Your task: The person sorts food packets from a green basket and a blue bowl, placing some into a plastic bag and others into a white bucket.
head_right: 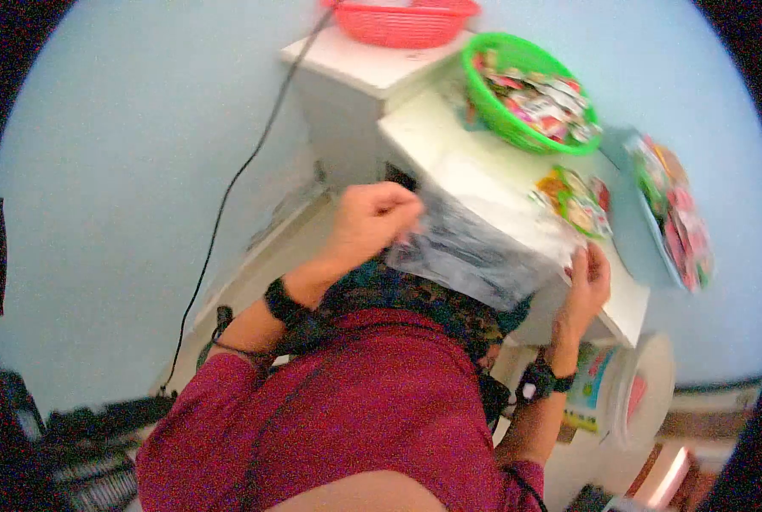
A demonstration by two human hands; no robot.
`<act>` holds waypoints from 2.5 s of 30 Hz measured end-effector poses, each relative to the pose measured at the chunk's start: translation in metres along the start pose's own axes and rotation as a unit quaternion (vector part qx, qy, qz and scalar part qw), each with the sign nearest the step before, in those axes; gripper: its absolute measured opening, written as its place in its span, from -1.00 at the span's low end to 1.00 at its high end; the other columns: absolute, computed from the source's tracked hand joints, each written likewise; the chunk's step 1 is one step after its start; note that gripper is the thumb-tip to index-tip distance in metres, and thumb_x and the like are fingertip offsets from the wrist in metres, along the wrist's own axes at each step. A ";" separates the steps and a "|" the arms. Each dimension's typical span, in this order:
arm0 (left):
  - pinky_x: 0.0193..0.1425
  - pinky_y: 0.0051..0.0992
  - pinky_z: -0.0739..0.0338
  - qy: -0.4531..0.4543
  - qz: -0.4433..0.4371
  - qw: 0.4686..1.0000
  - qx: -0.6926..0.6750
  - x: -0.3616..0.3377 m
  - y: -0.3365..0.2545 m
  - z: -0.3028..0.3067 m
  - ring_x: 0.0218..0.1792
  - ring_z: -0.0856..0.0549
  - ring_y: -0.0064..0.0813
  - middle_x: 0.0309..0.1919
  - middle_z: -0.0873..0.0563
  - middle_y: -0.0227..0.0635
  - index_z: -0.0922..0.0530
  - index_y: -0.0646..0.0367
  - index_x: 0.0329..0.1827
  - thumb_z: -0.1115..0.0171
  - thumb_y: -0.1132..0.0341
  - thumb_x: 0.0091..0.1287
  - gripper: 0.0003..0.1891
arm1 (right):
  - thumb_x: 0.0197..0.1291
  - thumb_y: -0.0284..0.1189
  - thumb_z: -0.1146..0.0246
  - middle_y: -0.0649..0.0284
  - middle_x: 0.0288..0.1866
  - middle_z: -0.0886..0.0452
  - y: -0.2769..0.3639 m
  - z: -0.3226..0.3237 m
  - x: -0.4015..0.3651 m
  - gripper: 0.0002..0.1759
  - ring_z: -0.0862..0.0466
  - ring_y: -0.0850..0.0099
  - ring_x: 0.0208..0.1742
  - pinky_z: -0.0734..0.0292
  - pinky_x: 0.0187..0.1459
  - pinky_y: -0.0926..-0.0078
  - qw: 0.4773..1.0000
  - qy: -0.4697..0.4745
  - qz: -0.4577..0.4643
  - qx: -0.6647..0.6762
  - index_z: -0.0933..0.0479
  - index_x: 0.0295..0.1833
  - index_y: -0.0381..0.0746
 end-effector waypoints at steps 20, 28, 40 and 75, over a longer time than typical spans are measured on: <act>-0.41 -0.38 -0.55 -0.040 -0.412 0.826 0.383 -0.021 -0.115 -0.062 -0.45 -0.68 -0.26 -0.37 -0.70 -0.24 -0.62 0.17 -0.14 -0.39 0.52 0.14 -0.77 | 0.37 -0.43 -0.20 0.19 -0.06 -0.69 0.108 -0.144 -0.070 -0.65 -0.67 0.54 -0.14 -0.61 -0.08 0.59 0.900 0.335 -0.060 0.273 -0.53 0.14 -0.45; -0.35 -0.37 -0.56 0.016 -0.301 0.902 0.309 -0.007 -0.088 -0.066 -0.38 -0.67 -0.34 -0.38 -0.66 -0.34 -0.57 0.11 0.00 -0.46 0.39 0.09 -0.61 | 0.41 -0.47 -0.13 0.22 -0.15 -0.71 0.097 -0.135 -0.064 -0.73 -0.65 0.59 -0.25 -0.59 -0.22 0.64 0.895 0.273 -0.066 0.347 -0.60 0.06 -0.41; -0.34 -0.48 -0.59 0.025 -0.286 0.898 0.332 -0.002 -0.086 -0.072 -0.40 -0.68 -0.42 -0.33 -0.69 -0.25 -0.61 0.19 -0.10 -0.49 0.41 0.09 -0.68 | 0.30 -0.42 -0.28 0.26 -0.32 -0.73 0.080 -0.130 -0.050 -0.81 -0.61 0.66 -0.41 -0.54 -0.36 0.68 0.921 0.221 -0.066 0.313 -0.66 -0.18 -0.36; -0.29 -0.47 -0.55 -0.017 -0.171 0.954 0.246 0.007 -0.050 -0.054 -0.45 -0.63 -0.50 -0.45 -0.64 -0.25 -0.53 0.20 -0.05 -0.17 0.49 0.34 -0.84 | 0.03 -0.31 -0.48 0.22 -0.66 -0.54 0.078 -0.126 -0.052 -0.66 -0.44 0.61 -0.59 -0.37 -0.53 0.47 0.964 0.253 0.074 0.039 -0.58 -0.50 -0.37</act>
Point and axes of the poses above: each hand's wrist, its own x-axis towards the middle knuckle, its own z-axis out of the back of the hand, y = z × x, the point moved 9 cm from there along x, towards the middle knuckle
